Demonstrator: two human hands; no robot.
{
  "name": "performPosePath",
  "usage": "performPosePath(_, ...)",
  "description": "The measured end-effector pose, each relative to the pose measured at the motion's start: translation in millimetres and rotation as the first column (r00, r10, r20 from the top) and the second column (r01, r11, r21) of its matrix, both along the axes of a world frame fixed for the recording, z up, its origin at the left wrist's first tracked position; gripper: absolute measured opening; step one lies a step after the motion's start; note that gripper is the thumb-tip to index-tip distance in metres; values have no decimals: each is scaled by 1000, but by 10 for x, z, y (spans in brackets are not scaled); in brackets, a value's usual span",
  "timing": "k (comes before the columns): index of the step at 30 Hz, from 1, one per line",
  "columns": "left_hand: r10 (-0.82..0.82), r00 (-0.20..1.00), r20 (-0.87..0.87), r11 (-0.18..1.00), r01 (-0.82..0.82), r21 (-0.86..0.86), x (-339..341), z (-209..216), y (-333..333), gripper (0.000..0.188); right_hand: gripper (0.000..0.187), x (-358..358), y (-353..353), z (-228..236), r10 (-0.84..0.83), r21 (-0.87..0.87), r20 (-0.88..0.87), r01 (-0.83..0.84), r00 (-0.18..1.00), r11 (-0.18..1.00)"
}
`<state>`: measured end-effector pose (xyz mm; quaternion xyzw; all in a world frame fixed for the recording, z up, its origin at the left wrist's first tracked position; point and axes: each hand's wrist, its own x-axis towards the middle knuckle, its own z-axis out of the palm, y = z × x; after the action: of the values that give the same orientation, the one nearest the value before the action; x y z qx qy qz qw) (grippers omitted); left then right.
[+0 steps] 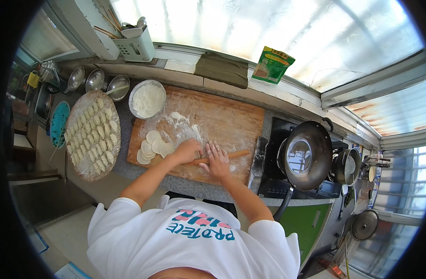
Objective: The person flattens small dough balls into circular wrappers using a rolling pin on a wooden board. They repeatedly roll, rotate, and stack the flattened dough pieces while working in a kitchen environment.
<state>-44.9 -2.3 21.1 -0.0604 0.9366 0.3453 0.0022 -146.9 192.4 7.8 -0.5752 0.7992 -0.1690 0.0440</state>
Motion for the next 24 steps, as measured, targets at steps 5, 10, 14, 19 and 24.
performPosePath(5,372,922,107,925,-378,43,53,-23,-88,6,90,-248,-516,84,-80,-72,-26,78,996,994)
performPosePath(10,138,990,14,990,-138,31,69,-214,3,14,90,68,50,24,-16,-21,0,16,1000,1000)
performPosePath(14,-27,997,-69,1000,26,-16,50,-93,11,18,90,75,230,-13,48,26,-17,-48,999,999)
performPosePath(19,387,917,-96,922,-383,57,87,-56,-72,15,86,-273,-503,136,-20,-13,-8,20,1000,1000)
performPosePath(24,287,955,80,951,-294,97,7,-195,-57,10,87,-170,-359,88,-32,-36,-13,31,999,999)
